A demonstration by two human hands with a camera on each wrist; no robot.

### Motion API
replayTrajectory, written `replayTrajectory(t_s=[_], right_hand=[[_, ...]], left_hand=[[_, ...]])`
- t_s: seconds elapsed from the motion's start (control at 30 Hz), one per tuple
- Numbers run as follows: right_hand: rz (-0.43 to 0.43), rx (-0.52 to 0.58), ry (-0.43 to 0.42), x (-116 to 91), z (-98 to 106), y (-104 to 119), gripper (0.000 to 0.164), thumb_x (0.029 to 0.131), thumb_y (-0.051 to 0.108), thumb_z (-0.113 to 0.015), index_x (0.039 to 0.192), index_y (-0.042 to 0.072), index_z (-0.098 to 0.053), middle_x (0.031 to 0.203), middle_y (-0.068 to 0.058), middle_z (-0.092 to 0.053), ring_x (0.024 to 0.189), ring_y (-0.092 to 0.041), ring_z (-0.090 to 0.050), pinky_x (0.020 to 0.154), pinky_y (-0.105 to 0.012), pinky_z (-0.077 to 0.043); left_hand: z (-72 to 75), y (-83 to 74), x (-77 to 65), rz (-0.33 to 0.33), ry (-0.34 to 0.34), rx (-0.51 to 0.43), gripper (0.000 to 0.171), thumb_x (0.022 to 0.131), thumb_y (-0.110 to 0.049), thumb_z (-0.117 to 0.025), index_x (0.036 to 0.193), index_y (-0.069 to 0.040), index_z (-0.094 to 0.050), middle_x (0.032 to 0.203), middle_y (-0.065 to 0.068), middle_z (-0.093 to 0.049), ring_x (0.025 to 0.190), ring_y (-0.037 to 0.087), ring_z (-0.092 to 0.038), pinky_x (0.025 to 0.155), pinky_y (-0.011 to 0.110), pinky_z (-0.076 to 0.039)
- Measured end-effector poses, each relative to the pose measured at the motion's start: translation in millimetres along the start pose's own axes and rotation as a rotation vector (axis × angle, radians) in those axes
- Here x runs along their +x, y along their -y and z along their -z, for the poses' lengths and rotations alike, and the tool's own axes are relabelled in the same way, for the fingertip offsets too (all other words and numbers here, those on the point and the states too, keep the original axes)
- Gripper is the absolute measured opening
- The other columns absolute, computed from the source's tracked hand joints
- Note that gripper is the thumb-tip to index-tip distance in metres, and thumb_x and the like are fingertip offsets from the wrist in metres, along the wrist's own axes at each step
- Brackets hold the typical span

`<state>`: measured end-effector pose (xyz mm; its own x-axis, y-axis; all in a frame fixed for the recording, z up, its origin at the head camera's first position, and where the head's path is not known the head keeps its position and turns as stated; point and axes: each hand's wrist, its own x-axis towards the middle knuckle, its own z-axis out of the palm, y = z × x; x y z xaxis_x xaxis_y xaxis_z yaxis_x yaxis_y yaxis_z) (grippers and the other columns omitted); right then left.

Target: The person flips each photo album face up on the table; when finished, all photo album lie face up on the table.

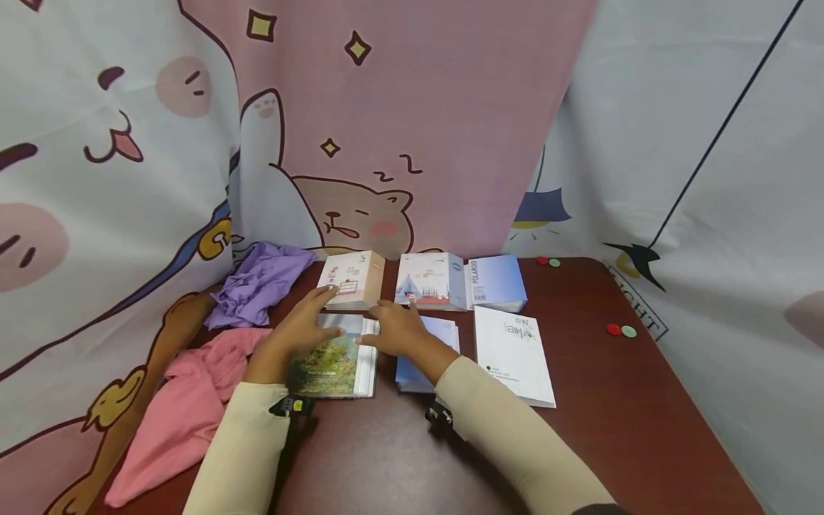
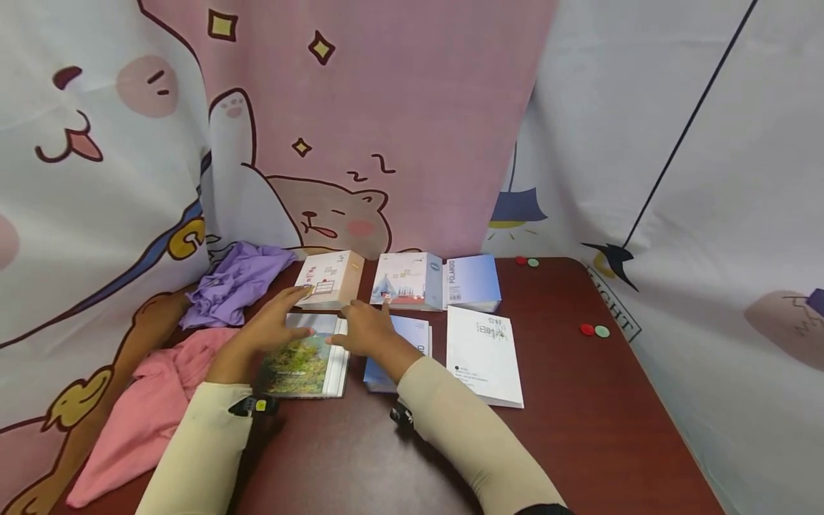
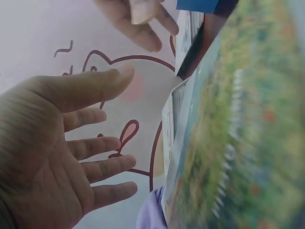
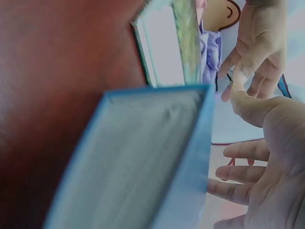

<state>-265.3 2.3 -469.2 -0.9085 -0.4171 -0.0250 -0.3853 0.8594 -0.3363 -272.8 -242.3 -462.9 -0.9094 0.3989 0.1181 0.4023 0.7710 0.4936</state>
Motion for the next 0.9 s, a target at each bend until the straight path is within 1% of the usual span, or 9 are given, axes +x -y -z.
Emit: replayTrajectory(t_s=[0.1,0.23,0.3,0.37,0.5,0.6,0.7,0.83,0.9], right_hand=[[-0.017,0.071,0.018,8,6,-8,0.08,0.1,0.061,-0.073,0.16,0.012,-0.056,0.171,-0.012,-0.05,0.158,-0.033,-0.049,0.129,-0.074,-0.028],[-0.036,0.147,0.046,19,11,-20,0.084,0.102,0.058,-0.072,0.167,0.01,-0.046,0.177,-0.015,-0.038,0.162,-0.039,-0.041,0.13,-0.076,-0.024],[-0.048,0.171,0.053,24,13,-26,0.084,0.103,0.055,-0.072,0.168,0.01,-0.043,0.178,-0.016,-0.035,0.164,-0.04,-0.037,0.13,-0.077,-0.022],[-0.06,0.175,0.055,29,15,-31,0.083,0.104,0.053,-0.071,0.168,0.01,-0.042,0.178,-0.016,-0.034,0.165,-0.038,-0.035,0.13,-0.076,-0.023],[-0.082,0.151,0.069,35,15,-38,0.083,0.103,0.054,-0.071,0.168,0.01,-0.043,0.178,-0.015,-0.035,0.168,-0.036,-0.03,0.129,-0.077,-0.024],[-0.099,0.136,0.075,37,13,-44,0.082,0.103,0.054,-0.071,0.169,0.014,-0.042,0.18,-0.014,-0.032,0.17,-0.037,-0.024,0.129,-0.08,-0.02],[-0.114,0.137,0.08,39,9,-50,0.081,0.105,0.056,-0.068,0.171,0.018,-0.04,0.182,-0.013,-0.027,0.172,-0.036,-0.017,0.13,-0.08,-0.014],[-0.118,0.154,0.091,42,5,-56,0.082,0.105,0.056,-0.066,0.172,0.019,-0.037,0.183,-0.013,-0.022,0.173,-0.037,-0.013,0.13,-0.081,-0.007],[-0.112,0.168,0.08,46,2,-60,0.084,0.104,0.06,-0.066,0.172,0.02,-0.038,0.184,-0.012,-0.022,0.172,-0.038,-0.012,0.129,-0.083,-0.006]], left_hand=[[-0.3,2.7,17.8,0.02,0.026,-0.01,0.091,0.092,-0.023,-0.087,0.167,0.0,-0.04,0.169,0.037,-0.035,0.155,0.059,-0.039,0.123,0.073,-0.038],[-3.9,7.7,37.4,0.072,0.062,-0.042,0.091,0.094,-0.025,-0.086,0.169,-0.003,-0.038,0.174,0.036,-0.028,0.159,0.058,-0.032,0.126,0.074,-0.033],[-7.6,10.6,46.3,0.085,0.072,-0.043,0.091,0.094,-0.027,-0.085,0.169,-0.004,-0.039,0.175,0.035,-0.027,0.16,0.058,-0.031,0.128,0.073,-0.031],[-11.4,12.9,54.1,0.083,0.074,-0.038,0.088,0.094,-0.027,-0.084,0.167,-0.002,-0.041,0.174,0.036,-0.028,0.16,0.058,-0.032,0.129,0.071,-0.031],[-20.0,15.9,66.1,0.065,0.07,-0.02,0.083,0.092,-0.023,-0.082,0.163,0.0,-0.046,0.17,0.037,-0.036,0.157,0.058,-0.037,0.13,0.068,-0.032],[-27.1,16.0,74.7,0.064,0.08,-0.015,0.08,0.091,-0.022,-0.08,0.162,-0.001,-0.05,0.168,0.036,-0.04,0.157,0.056,-0.039,0.131,0.065,-0.032],[-32.2,13.6,81.8,0.089,0.091,-0.011,0.078,0.094,-0.023,-0.081,0.163,-0.004,-0.05,0.169,0.034,-0.04,0.158,0.055,-0.038,0.132,0.065,-0.031],[-35.0,8.9,86.7,0.135,0.096,0.025,0.075,0.098,-0.029,-0.081,0.164,-0.011,-0.049,0.172,0.029,-0.04,0.16,0.053,-0.037,0.127,0.073,-0.033],[-36.3,8.2,88.7,0.151,0.097,0.054,0.074,0.099,-0.032,-0.08,0.164,-0.014,-0.05,0.172,0.026,-0.041,0.16,0.051,-0.039,0.123,0.078,-0.035]])
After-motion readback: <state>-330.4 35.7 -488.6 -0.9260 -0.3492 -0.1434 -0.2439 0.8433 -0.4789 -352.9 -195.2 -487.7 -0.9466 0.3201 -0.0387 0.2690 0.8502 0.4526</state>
